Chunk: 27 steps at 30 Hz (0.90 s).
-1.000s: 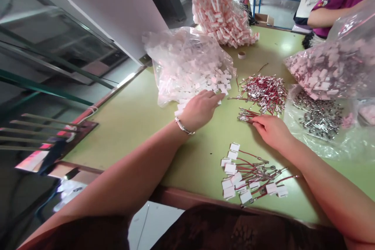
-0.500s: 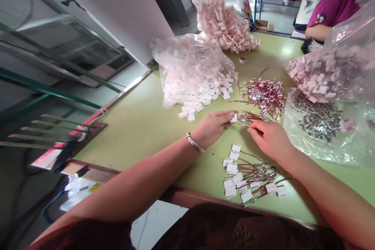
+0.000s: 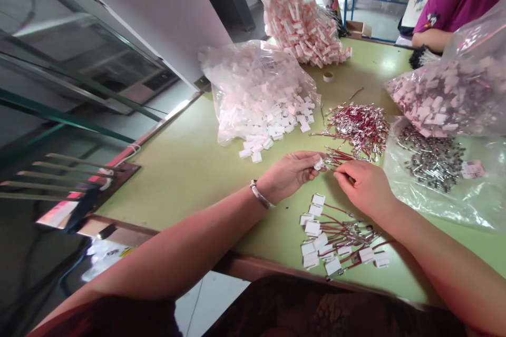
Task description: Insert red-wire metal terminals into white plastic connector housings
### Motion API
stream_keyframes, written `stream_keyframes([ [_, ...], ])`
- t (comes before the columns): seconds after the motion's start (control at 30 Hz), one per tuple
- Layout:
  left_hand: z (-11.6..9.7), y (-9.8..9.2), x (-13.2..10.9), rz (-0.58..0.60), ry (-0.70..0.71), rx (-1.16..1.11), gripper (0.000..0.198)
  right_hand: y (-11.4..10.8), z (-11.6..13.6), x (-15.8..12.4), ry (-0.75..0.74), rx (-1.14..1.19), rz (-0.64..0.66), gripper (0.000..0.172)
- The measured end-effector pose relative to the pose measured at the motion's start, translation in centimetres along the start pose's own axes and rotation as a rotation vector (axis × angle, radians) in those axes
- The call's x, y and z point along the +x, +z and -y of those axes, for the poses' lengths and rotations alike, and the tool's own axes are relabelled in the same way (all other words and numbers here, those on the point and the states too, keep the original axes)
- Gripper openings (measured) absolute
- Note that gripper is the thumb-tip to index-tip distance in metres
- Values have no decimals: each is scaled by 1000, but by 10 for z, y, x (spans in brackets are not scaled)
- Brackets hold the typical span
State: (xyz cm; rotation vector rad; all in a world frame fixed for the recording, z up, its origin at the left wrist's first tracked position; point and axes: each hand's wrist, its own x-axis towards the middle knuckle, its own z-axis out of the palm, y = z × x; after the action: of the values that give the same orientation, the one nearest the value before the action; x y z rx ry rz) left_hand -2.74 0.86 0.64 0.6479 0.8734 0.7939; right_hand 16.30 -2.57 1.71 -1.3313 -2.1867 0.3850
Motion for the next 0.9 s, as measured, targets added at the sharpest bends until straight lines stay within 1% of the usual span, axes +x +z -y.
stream_keyframes([
  [0.1,-1,0,-1,23,-22,35,10,1,-3,-1,-73,-117,-11,19],
  [0.27,0,-1,1,34,-52,57,15,-2,-2,-4,-250,-498,-35,30],
  [0.37,1,-1,1,81,-65,81,17,-1,1,-5,-279,-604,-47,29],
  [0.43,2,-1,0,96,-62,102,18,0,1,-6,-270,-626,-70,28],
  [0.53,3,0,-1,87,-49,153,16,4,-1,-8,-259,-618,-76,27],
  [0.67,5,2,-1,81,-30,248,17,7,-1,-10,-241,-626,-38,26],
  [0.77,8,4,0,90,-36,273,17,8,3,-11,-256,-639,12,24],
  [0.9,11,5,0,140,-35,301,15,11,5,-10,-234,-536,30,26],
])
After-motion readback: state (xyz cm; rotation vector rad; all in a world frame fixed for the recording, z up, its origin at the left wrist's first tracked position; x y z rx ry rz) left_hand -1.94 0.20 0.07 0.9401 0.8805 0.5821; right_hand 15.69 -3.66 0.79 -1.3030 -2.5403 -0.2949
